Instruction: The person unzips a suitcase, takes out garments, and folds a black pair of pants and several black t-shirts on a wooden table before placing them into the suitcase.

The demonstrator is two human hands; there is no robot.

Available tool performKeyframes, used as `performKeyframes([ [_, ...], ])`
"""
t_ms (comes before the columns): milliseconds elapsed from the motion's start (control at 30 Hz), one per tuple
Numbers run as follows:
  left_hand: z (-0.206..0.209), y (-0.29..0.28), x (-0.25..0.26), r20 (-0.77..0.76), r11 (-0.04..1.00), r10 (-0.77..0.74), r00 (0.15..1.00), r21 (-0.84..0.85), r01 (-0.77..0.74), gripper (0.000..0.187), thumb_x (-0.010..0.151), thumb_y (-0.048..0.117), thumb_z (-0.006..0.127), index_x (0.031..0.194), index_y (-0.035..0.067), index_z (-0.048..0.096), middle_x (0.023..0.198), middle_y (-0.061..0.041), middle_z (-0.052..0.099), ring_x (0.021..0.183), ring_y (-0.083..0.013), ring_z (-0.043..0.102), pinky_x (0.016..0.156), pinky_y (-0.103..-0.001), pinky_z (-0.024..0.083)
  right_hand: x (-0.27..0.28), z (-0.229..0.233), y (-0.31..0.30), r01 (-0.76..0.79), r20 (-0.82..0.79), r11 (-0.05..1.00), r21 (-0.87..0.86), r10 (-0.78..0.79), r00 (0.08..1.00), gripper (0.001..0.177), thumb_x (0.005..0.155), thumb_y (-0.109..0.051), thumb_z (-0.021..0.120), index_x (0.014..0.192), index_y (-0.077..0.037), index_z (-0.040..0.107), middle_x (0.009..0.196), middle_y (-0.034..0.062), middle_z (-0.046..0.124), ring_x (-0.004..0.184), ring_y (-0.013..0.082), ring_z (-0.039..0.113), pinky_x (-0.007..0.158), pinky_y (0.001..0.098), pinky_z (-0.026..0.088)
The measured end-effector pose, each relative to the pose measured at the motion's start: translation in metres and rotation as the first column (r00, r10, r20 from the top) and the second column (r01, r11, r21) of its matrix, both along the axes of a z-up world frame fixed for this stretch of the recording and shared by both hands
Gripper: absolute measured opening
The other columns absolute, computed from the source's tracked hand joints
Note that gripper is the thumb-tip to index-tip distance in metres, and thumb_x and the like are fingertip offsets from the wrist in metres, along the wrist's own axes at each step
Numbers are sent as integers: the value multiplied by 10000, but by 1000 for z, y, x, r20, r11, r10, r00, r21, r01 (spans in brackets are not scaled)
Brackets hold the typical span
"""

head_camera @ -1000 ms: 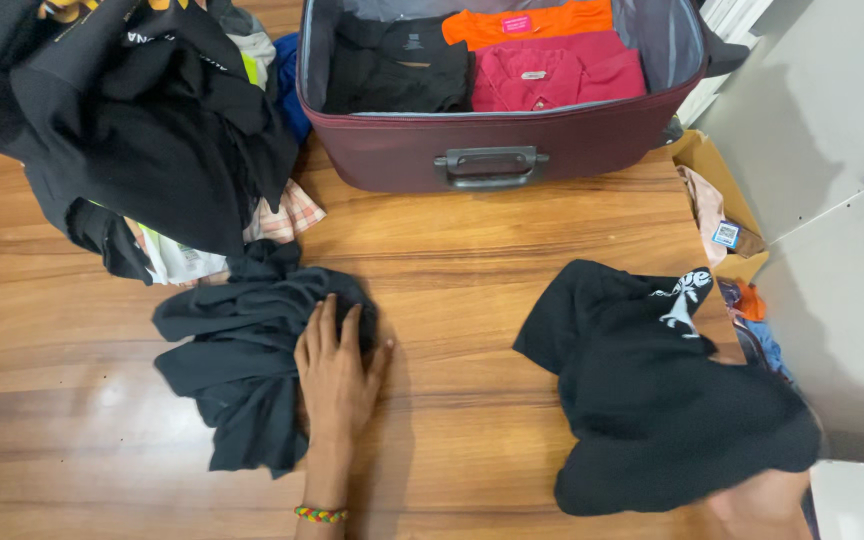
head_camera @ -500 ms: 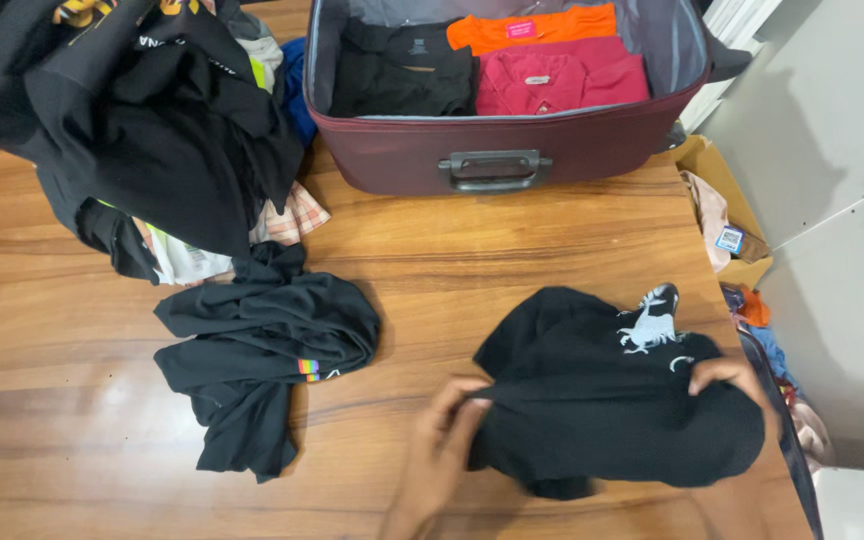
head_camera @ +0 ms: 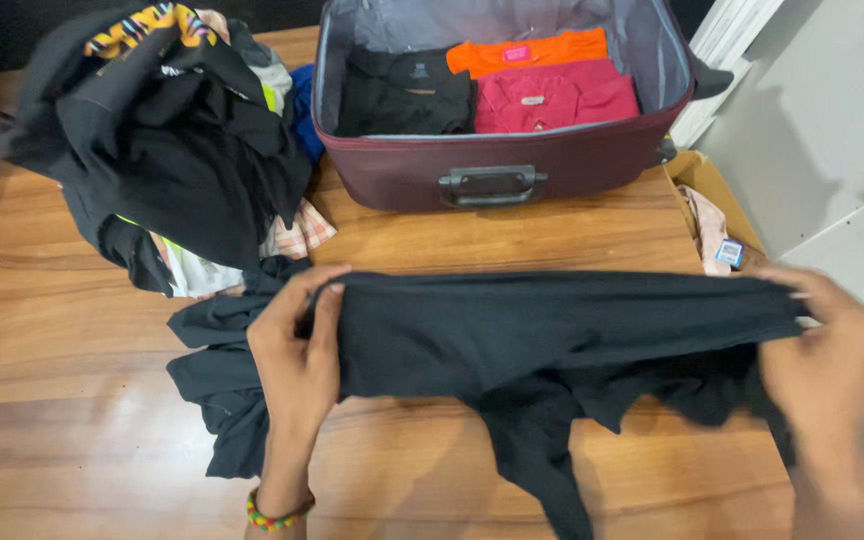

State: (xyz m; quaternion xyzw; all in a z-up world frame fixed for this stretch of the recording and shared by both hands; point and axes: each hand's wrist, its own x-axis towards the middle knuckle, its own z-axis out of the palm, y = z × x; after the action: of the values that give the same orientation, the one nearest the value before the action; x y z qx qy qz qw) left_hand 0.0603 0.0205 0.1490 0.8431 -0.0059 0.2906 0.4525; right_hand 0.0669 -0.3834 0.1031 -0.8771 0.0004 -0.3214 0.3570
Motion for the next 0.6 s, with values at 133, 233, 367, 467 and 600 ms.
performKeyframes([
  [133, 41, 4, 10, 240, 1000, 4, 971, 24, -10, 152, 1083, -3, 608, 1177, 34, 722, 1063, -21, 719, 947, -64, 626, 868, -214, 476, 13, 4, -33, 2, 102, 979, 204, -24, 994, 292, 896, -60, 726, 1187, -72, 699, 1144, 114, 702, 1052, 245, 662, 963, 360, 507],
  [233, 65, 12, 0, 407, 989, 133, 904, 9, -149, 121, 1087, 29, 609, 1169, 7, 696, 1141, -61, 661, 1031, -111, 609, 836, -217, 442, -4, -25, -58, 24, 151, 987, 159, -48, 987, 368, 863, -125, 731, 1229, -126, 689, 1177, 95, 697, 1089, 246, 656, 991, 376, 495],
  [367, 41, 35, -53, 475, 971, 57, 878, -232, 62, 108, 1163, 77, 603, 1208, -10, 648, 1052, -103, 689, 926, -137, 668, 870, -238, 527, -47, -98, -91, 22, 60, 996, -83, -17, 998, 470, 820, -212, 738, 1286, -198, 677, 1221, 69, 692, 1138, 247, 647, 1028, 398, 478],
  [467, 7, 97, -94, 100, 975, -222, 970, 29, 220, 88, 963, 56, 629, 1021, -6, 655, 951, -175, 714, 936, -224, 716, 929, -364, 570, -73, -166, -131, -102, -130, 937, -334, 61, 990, 547, 787, -277, 743, 1328, -252, 667, 1254, 50, 687, 1175, 249, 641, 1055, 414, 465],
  [600, -86, 113, -86, -564, 905, -289, 774, 102, 413, 201, 816, 161, 821, 987, 57, 796, 890, -35, 803, 867, -150, 781, 770, -289, 604, -120, -274, -164, -431, -428, 726, -536, 206, 880, 650, 743, -363, 751, 1385, -324, 654, 1299, 24, 681, 1224, 251, 632, 1092, 436, 449],
])
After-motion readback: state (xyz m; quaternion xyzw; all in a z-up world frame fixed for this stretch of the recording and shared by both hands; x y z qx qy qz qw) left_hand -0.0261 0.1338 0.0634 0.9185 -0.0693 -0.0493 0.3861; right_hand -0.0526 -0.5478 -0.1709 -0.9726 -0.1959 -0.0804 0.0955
